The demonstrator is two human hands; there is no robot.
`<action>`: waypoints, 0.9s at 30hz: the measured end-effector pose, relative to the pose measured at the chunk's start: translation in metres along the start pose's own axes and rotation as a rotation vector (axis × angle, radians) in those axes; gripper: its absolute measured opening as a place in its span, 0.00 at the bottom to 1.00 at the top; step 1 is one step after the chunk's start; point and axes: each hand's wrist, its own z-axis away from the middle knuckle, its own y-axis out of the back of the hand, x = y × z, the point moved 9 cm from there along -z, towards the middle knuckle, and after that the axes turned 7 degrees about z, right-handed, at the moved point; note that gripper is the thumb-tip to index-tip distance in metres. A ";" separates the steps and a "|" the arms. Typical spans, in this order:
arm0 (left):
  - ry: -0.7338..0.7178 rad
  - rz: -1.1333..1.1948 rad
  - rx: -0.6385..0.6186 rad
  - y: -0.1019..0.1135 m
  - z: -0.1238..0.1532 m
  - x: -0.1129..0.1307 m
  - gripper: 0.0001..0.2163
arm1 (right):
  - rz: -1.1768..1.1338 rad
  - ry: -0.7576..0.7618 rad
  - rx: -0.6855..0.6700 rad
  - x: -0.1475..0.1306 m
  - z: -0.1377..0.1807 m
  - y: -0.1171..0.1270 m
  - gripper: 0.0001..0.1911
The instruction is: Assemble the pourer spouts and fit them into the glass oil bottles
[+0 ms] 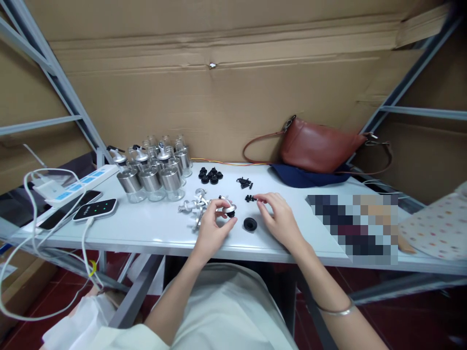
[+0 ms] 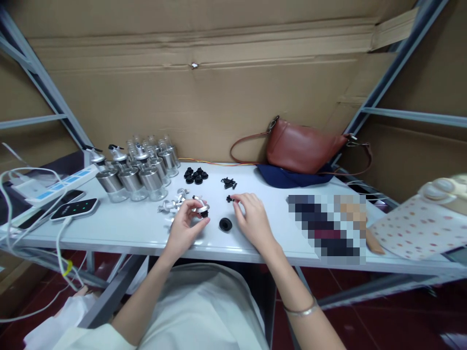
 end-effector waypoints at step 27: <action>-0.034 -0.105 -0.025 -0.001 0.003 0.008 0.11 | 0.366 -0.289 -0.346 0.053 -0.053 -0.026 0.08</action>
